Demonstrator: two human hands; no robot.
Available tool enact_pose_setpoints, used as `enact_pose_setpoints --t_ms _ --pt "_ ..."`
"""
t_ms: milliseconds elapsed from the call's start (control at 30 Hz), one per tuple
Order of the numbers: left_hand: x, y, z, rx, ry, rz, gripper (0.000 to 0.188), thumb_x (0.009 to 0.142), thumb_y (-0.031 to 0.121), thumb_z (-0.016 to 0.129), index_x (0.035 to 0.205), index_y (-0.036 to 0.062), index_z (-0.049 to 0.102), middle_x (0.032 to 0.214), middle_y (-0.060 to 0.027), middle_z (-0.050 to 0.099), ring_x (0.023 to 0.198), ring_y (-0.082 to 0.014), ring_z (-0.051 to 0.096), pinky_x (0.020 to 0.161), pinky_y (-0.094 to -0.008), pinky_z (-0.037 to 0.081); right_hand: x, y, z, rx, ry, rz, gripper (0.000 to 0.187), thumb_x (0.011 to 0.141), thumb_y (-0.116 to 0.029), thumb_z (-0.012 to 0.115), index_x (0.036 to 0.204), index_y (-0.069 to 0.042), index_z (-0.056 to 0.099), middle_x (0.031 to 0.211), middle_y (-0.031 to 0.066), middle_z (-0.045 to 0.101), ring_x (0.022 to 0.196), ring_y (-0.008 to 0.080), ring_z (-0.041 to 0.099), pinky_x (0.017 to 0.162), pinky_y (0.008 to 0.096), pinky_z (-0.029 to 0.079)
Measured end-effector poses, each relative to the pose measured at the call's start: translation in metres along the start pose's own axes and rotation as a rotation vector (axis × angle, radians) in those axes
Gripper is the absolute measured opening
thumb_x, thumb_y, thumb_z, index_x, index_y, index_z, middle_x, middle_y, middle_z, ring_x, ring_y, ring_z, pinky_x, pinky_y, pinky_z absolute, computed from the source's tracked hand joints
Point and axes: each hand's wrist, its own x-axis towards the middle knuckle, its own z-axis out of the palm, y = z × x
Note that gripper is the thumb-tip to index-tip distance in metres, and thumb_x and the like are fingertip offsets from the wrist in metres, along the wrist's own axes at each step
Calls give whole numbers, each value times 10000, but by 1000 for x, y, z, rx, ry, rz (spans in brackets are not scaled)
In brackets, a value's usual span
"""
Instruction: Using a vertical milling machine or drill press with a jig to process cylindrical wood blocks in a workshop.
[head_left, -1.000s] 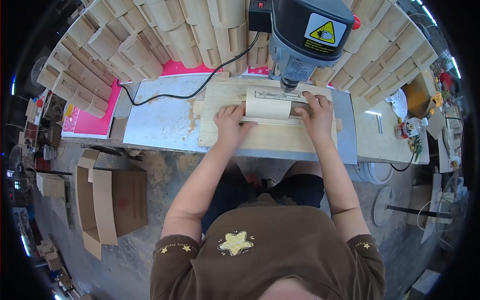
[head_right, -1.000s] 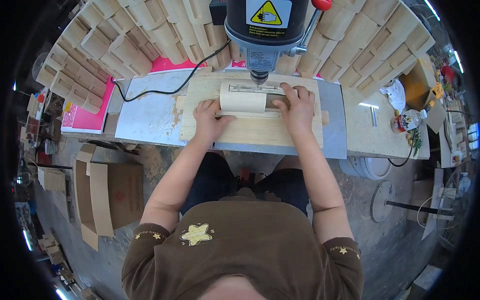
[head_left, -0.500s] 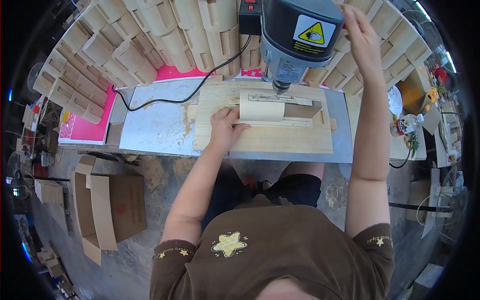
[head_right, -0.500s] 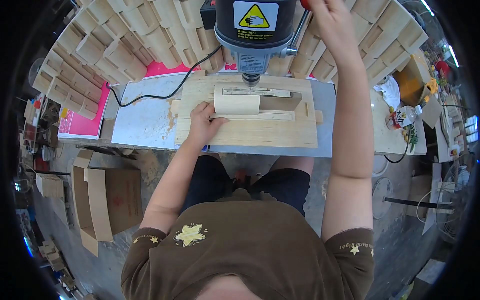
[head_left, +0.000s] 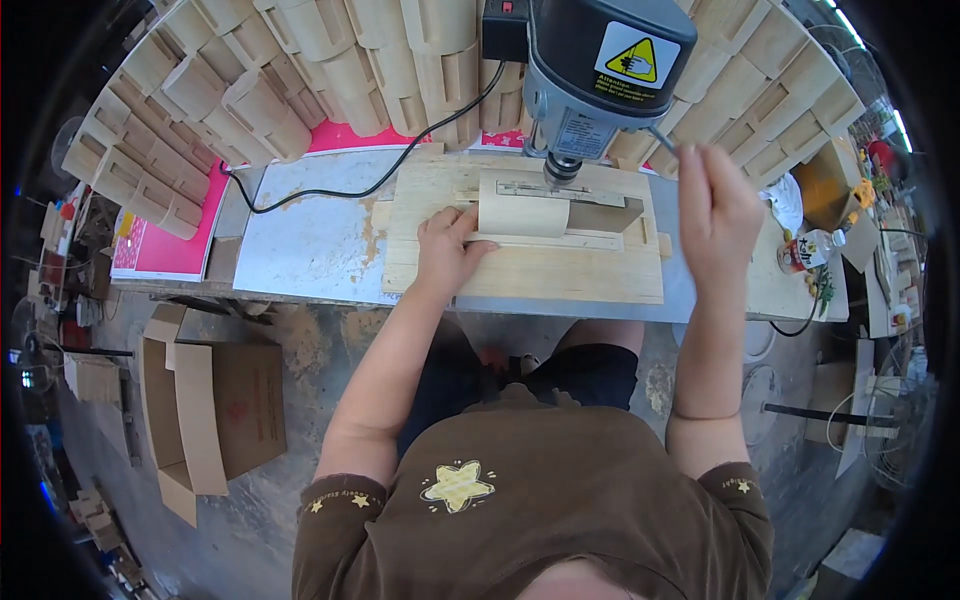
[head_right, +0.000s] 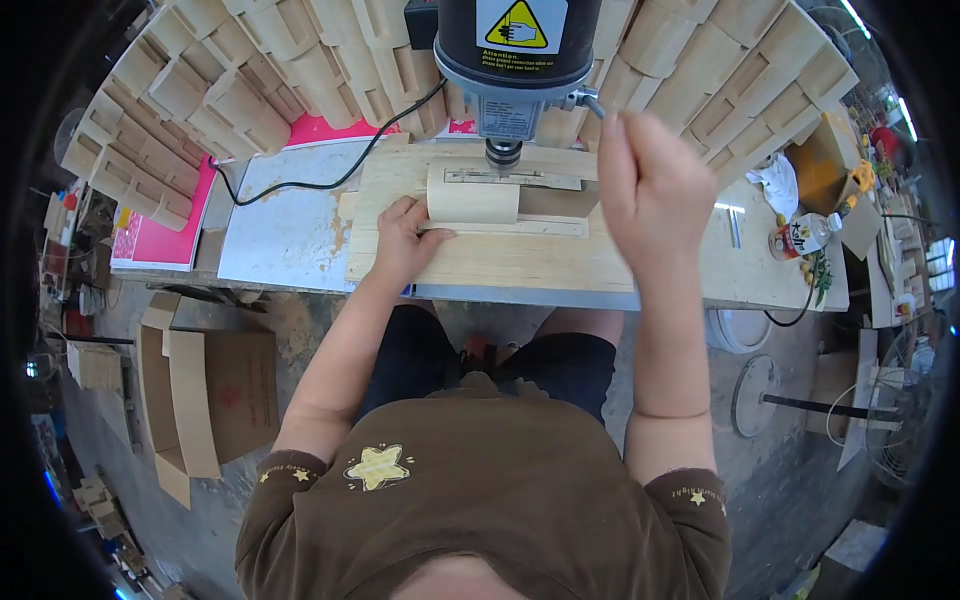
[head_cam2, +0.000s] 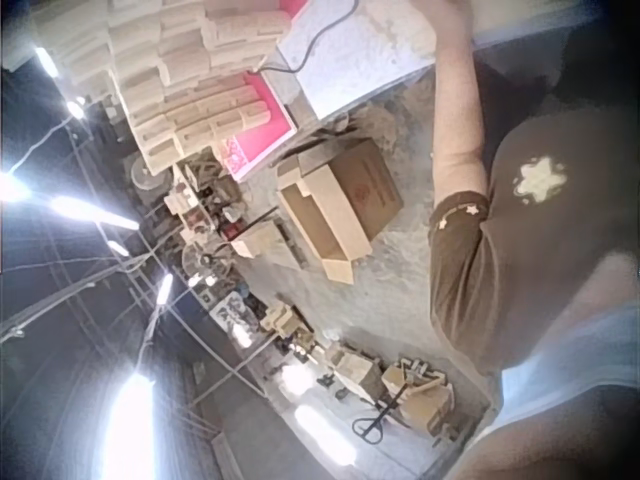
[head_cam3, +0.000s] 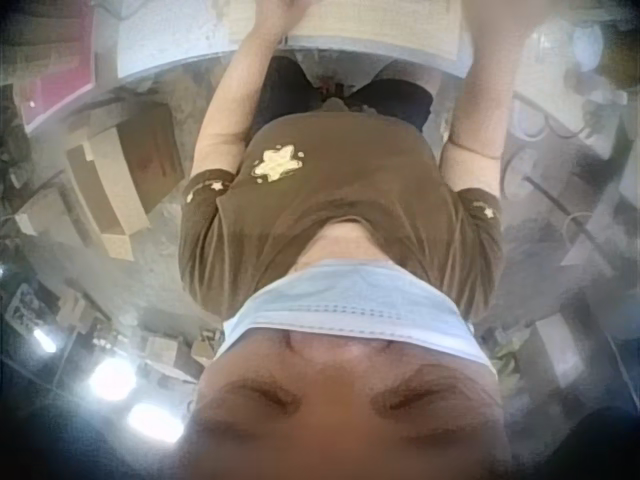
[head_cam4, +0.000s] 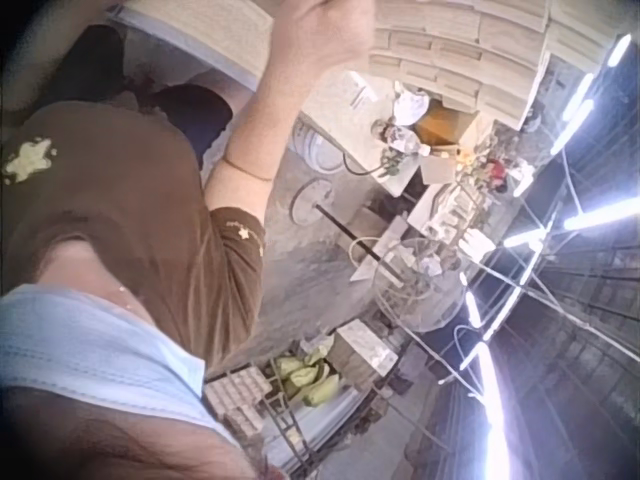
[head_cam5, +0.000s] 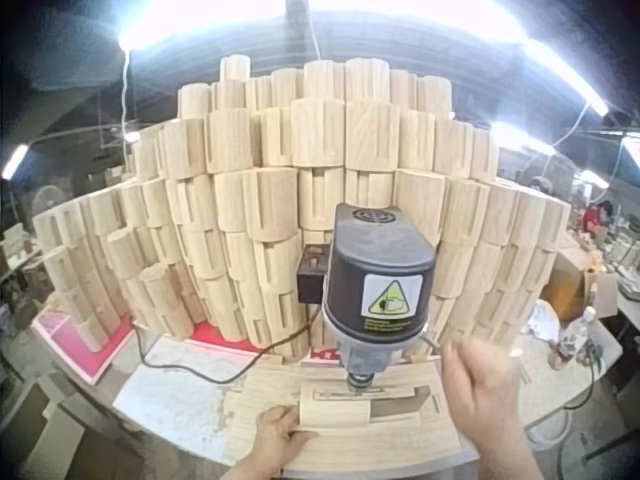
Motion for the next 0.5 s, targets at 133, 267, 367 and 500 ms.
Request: enact_pose_setpoints --t_ms 133,267,367,500 --pt "3 3 0 -11 -9 10 461 561 117 788 1000 65 657 698 -85 539 631 -270 545 592 -366 451 -35 2 13 141 62 28 78 840 -69 596 870 -5 630 631 98 520 528 207 485 510 308 379" --pt "1 2 -1 -22 -18 -9 453 559 112 787 991 61 657 697 -86 537 634 -269 545 594 -365 451 -59 17 34 167 97 -1 104 828 -38 585 918 -11 629 664 79 556 560 194 512 524 301 376" --pt "1 1 2 -14 -8 9 437 562 109 785 978 59 660 695 -84 535 637 -266 545 595 -367 450 -75 35 58 152 128 -50 130 826 -57 587 947 -38 628 727 72 589 605 203 543 553 315 384" --pt "-3 -2 2 12 -60 -67 489 577 153 783 1038 68 642 740 -58 543 726 -248 547 688 -376 409 -79 39 68 124 128 -46 135 824 -80 594 951 -54 631 765 70 603 666 218 571 588 327 400"
